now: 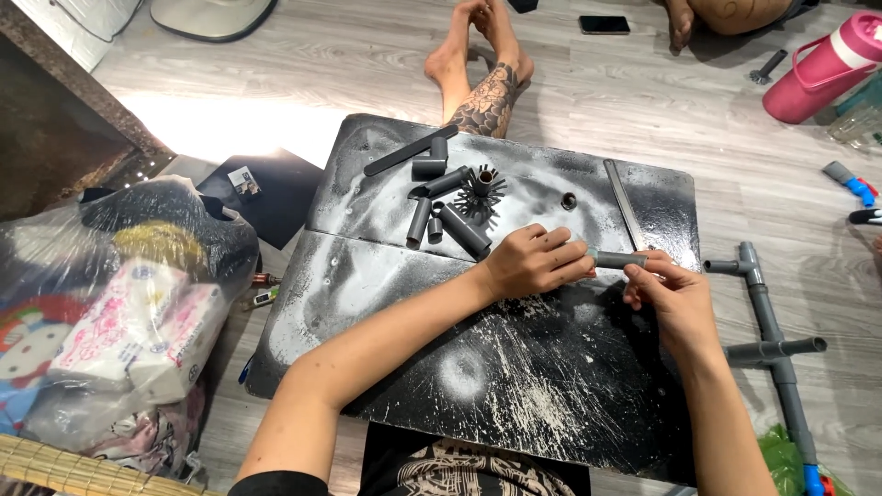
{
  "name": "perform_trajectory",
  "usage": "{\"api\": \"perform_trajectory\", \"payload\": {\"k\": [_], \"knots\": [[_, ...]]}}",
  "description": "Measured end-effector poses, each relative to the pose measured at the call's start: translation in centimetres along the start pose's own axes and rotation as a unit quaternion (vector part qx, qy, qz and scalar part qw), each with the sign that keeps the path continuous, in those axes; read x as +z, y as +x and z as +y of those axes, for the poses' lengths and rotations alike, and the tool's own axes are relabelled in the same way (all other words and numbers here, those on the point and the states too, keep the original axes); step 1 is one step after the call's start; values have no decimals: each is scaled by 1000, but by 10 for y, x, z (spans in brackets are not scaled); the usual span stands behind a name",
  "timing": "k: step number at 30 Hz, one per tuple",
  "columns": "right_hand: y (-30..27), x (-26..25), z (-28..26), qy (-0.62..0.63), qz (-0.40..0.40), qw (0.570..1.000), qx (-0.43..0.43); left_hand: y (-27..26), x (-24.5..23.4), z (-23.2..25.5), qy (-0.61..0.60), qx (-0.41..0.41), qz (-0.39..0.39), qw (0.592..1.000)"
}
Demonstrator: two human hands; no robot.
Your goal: Use a hand saw to cut a section of PVC pipe on a small table.
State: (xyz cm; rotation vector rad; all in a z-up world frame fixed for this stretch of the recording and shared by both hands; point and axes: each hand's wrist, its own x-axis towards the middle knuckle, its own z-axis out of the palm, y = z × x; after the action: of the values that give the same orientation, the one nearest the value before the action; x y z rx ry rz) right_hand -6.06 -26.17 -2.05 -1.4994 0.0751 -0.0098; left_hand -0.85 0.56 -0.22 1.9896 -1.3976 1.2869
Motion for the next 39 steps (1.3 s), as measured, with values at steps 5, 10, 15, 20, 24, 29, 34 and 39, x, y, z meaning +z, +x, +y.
{"api": "perform_trajectory", "payload": {"k": [5, 10, 15, 20, 24, 29, 34, 39], "knots": [[-1, -2, -3, -9, 13, 1000, -15, 3, 0, 1, -2, -15, -4, 1000], [-3, -1, -7, -32, 38, 999, -9, 2, 2, 1, 8, -22, -17, 1000], [-10, 11, -21, -119, 101, 983, -100, -8, 25, -1, 54, -18, -22, 998], [-12, 10, -27, -241, 166, 939, -180, -6, 19, -3, 56, -58, -43, 996], [-12, 10, -36, -371, 197, 892, -166, -15, 29, -5, 63, -49, -59, 995], [-8, 0, -21, -415, 202, 867, -188, -18, 34, -5, 22, -59, -78, 995], [-5, -7, -16, -436, 185, 845, -249, -22, 47, -7, 2, -64, -107, 992], [-3, -8, -14, -487, 215, 817, -220, -10, 30, -7, -26, -120, -111, 986]]}}
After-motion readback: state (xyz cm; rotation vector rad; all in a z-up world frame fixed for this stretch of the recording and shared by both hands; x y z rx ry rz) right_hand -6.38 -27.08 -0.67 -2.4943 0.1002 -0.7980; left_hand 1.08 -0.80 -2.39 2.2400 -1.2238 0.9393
